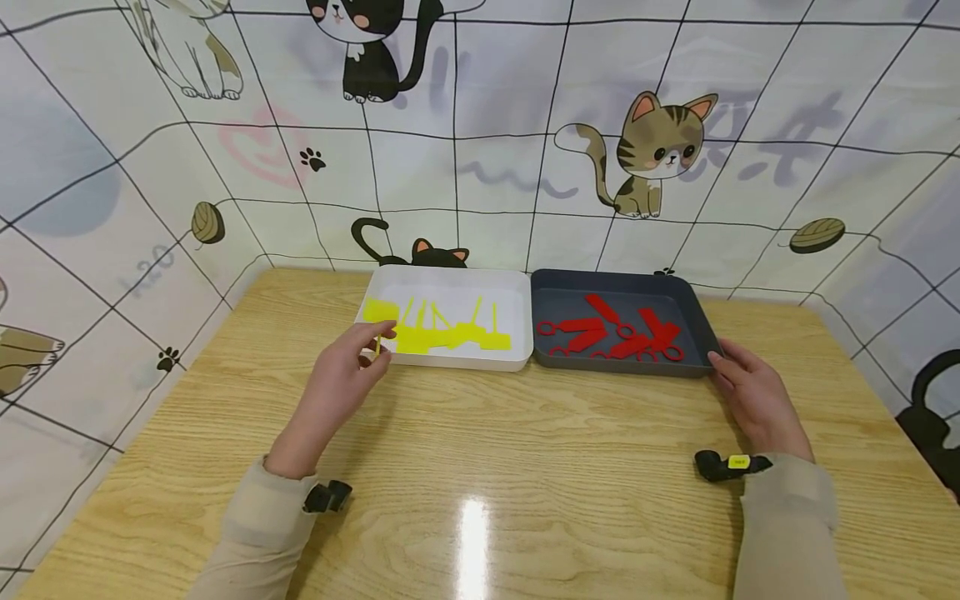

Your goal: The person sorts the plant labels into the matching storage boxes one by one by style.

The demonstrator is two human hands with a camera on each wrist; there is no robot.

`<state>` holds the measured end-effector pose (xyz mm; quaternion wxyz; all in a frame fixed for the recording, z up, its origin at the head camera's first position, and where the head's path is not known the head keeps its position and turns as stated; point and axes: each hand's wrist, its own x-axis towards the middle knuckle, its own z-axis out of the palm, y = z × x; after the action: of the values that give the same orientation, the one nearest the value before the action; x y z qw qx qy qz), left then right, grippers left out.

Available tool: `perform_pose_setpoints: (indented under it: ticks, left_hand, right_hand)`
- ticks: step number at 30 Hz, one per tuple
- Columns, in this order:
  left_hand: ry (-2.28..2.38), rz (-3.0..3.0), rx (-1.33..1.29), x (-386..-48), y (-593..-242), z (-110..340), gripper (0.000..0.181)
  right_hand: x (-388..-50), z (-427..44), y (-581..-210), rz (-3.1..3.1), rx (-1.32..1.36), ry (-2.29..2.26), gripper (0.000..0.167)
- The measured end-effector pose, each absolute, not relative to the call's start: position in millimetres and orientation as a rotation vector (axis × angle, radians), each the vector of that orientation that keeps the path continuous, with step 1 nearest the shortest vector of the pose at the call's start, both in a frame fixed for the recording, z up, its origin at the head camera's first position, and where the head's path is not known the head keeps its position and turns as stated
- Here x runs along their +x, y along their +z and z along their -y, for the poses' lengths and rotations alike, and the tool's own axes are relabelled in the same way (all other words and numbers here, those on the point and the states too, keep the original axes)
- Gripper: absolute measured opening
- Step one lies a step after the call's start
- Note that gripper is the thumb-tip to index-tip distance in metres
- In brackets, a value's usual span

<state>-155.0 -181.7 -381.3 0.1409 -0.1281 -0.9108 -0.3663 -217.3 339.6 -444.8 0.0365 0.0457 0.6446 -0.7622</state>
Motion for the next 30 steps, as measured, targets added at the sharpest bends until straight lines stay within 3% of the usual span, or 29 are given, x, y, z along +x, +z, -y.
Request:
perform_pose_setpoints:
  ticks: [6, 13, 20, 30]
  left_hand:
    - [-1.142, 2.702, -0.502, -158.1, -383.2, 183.1, 0.063]
    - [-1.143, 2.745, -0.508, -157.2, -383.7, 182.9, 0.065]
    - [-1.198, 2.734, -0.565, -159.8, -387.0, 180.3, 0.080]
    - [-1.180, 2.694, -0.520, -159.0, -385.1, 180.9, 0.074]
  right_hand:
    - [-216.7, -339.2, -445.5, -1.980, 0.154, -2.340, 0.073]
    - [-216.1, -340.4, -446.0, -1.994, 0.179, -2.310, 0.074]
    - [-217.1, -340.1, -446.1, -1.983, 0.174, -2.326, 0.073]
    - [-218.2, -339.3, -444.9, -1.981, 0.179, -2.331, 0.073]
